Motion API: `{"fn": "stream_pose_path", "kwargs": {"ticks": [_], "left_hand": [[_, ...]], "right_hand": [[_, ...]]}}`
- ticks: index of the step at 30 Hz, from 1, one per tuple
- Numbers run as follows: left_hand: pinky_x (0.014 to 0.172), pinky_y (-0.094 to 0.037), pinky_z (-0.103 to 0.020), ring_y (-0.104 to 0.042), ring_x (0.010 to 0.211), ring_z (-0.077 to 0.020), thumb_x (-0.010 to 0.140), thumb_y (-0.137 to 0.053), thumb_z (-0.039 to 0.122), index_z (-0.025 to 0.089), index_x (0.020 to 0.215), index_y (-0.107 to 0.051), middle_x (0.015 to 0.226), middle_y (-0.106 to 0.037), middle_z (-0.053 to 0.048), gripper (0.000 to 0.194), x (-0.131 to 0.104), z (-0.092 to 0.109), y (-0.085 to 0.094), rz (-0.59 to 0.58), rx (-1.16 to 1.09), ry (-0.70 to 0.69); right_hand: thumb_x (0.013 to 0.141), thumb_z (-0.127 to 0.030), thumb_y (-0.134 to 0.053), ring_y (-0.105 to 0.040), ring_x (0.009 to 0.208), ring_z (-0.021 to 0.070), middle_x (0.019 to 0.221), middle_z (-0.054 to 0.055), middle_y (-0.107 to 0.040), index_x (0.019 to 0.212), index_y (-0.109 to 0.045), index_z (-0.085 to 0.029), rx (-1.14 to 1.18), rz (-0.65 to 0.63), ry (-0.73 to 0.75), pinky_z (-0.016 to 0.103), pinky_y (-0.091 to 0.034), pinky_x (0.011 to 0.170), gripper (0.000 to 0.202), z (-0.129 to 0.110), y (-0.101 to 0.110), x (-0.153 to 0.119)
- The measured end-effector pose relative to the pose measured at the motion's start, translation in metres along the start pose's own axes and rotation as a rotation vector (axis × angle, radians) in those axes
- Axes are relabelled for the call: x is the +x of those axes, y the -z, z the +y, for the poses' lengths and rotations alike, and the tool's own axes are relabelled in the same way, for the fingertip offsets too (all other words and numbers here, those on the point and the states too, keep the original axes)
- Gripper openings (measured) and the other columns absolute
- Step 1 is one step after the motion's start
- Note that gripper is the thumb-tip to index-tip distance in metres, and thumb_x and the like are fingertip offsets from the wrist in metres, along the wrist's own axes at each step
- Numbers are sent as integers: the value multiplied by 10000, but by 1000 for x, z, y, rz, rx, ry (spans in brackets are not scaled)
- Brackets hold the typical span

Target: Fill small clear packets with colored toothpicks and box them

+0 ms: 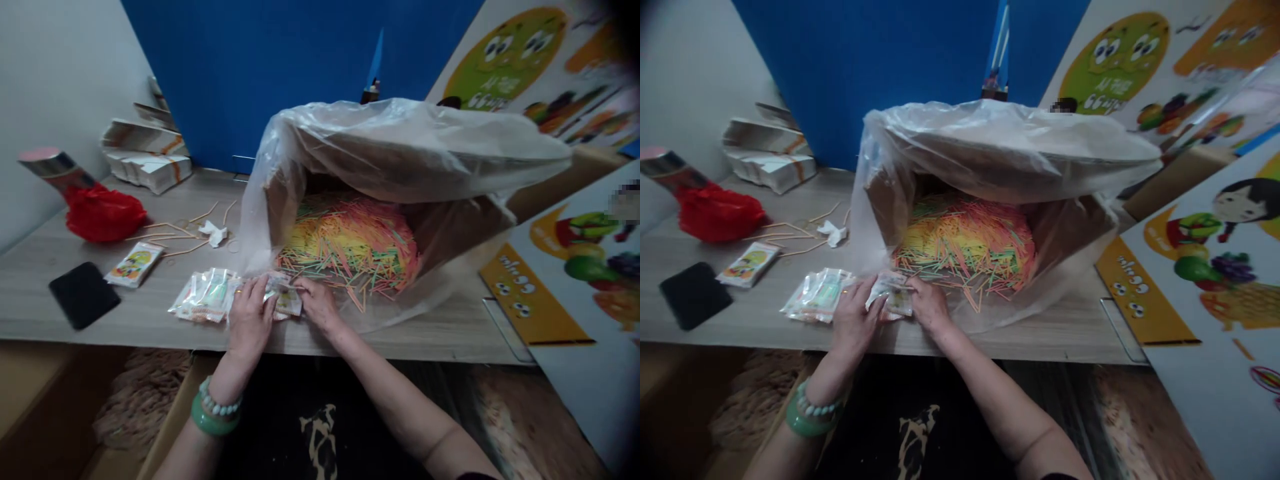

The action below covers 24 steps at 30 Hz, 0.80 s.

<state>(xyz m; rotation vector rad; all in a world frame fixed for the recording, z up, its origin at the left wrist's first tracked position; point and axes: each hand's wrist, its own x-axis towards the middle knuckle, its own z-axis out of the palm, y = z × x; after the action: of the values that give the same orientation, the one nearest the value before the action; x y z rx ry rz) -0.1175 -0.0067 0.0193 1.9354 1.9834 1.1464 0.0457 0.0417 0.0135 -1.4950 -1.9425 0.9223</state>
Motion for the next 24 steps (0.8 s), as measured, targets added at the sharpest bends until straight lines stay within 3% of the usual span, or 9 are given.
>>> {"fn": "stream_pose_path", "kwargs": {"ticks": [2,6,9,11,14,17,20,24], "left_hand": [[939,-459,-429,-602,1054,-294,830,-625,283,192,1072,-730,1119,-684,-113,279,8,6,-9,-79,-170,38],[759,-479,-324,-622,802,-208,772,-641,234,198,719,-717,793,-675,-46,100,7,25,-23,-297,-540,135],[692,-436,-294,-574,722,-182,776,-614,193,191,626,-648,677,-609,-24,154,-8,38,-19,-349,-483,104],[712,-435,-296,-574,746,-182,815,-572,187,192,650,-626,697,-612,-26,174,-16,37,-11,-315,-389,81],[802,-473,-313,-624,867,-195,892,-508,226,196,827,-650,890,-690,-58,159,-22,16,5,-170,-294,139],[872,-503,-340,-653,945,-206,929,-481,273,193,929,-649,1014,-713,-84,186,-25,-21,14,-100,-225,136],[902,-524,-367,-668,978,-223,928,-476,269,189,919,-648,1020,-722,-105,190,-28,-58,13,-121,-162,-13],[903,-541,-367,-672,996,-227,917,-469,223,184,1040,-653,1013,-723,-111,224,-25,-90,21,-160,-98,-193]], "right_hand": [[903,-219,-453,-622,753,169,812,2,-700,877,-707,-248,78,2,104,252,-412,709,257,2,8,-5],[889,-279,-491,-572,698,153,716,-14,-637,786,-680,-236,197,-41,199,248,-408,685,220,12,30,-16],[892,-339,-519,-574,702,157,716,-16,-640,773,-679,-229,301,-125,198,258,-428,671,228,30,47,-26],[923,-358,-501,-558,650,157,661,-19,-609,781,-676,-228,300,-115,160,265,-420,625,260,42,52,-31],[937,-317,-510,-576,698,179,715,7,-639,836,-684,-229,147,-35,252,309,-458,685,219,45,45,-37],[944,-226,-501,-600,987,236,1010,85,-699,992,-687,-208,-68,-41,540,404,-478,904,194,23,22,-36],[967,-192,-478,-478,1275,285,1280,116,-630,1142,-650,-203,-301,-121,698,475,-412,1046,245,-2,-8,-25],[982,-283,-506,-297,1444,342,1462,89,-512,1294,-575,-231,-483,-220,737,592,-247,1158,324,-12,-35,-7]]}}
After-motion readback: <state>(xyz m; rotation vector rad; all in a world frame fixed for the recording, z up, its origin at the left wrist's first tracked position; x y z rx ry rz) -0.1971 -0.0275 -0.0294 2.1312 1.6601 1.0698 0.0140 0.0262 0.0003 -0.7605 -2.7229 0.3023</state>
